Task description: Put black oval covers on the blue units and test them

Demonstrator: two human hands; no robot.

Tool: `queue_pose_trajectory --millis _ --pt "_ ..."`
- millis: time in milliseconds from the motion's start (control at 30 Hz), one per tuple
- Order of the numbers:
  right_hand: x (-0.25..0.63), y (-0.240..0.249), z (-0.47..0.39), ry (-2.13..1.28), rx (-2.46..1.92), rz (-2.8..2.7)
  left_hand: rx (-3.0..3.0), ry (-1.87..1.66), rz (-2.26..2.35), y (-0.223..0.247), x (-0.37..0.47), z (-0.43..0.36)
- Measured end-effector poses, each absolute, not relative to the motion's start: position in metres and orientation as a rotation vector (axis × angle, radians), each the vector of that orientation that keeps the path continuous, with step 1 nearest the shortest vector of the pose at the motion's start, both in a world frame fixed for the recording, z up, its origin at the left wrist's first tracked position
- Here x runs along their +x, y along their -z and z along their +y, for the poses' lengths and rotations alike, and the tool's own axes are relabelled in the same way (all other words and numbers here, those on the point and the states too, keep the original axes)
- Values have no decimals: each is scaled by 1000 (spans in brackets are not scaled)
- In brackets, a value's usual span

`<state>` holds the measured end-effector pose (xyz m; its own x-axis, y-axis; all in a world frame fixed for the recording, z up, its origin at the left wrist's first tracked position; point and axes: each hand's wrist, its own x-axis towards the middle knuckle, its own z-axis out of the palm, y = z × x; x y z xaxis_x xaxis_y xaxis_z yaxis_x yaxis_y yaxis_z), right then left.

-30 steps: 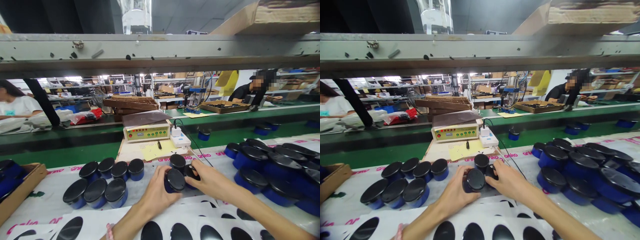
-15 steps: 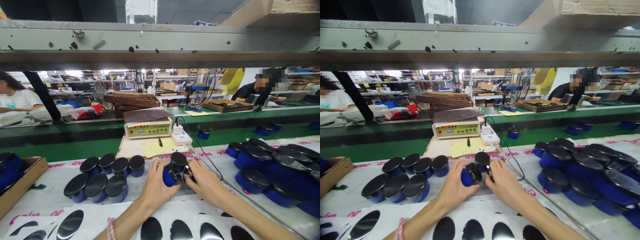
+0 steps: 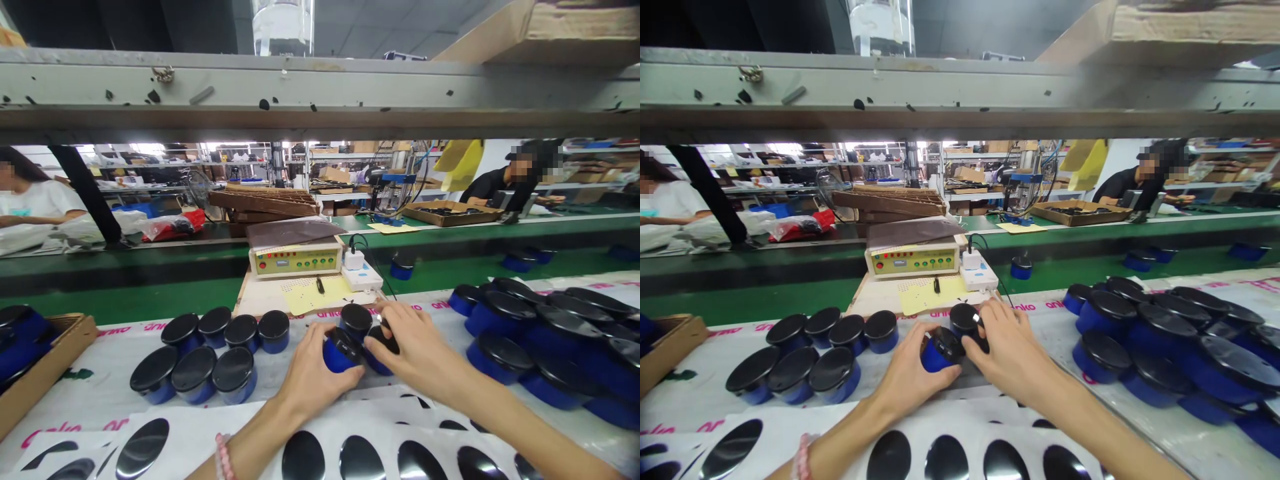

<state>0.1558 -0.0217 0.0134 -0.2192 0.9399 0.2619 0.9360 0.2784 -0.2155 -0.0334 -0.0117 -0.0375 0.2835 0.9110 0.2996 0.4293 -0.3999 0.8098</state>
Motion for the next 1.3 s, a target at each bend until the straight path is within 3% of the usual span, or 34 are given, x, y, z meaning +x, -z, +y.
queue_pose_trajectory --millis 133,333,733,867,1100,1300 --pt "158 -14 9 -56 -1791 -2182 1952 -917 1102 45 -34 -10" --pt "155 -12 46 -392 -1601 -2422 1909 -799 1058 51 -35 -6" --pt "156 -10 47 -698 -1340 -2539 1857 -797 1067 53 -35 0" --pt "156 -11 56 -626 -1401 -2448 1851 -784 1060 56 -35 0" --pt "206 -32 131 -103 -1944 -1732 1835 -717 1114 57 -34 -2" --pt "233 -25 139 -43 -2075 -1495 1833 -773 1048 52 -36 -3"
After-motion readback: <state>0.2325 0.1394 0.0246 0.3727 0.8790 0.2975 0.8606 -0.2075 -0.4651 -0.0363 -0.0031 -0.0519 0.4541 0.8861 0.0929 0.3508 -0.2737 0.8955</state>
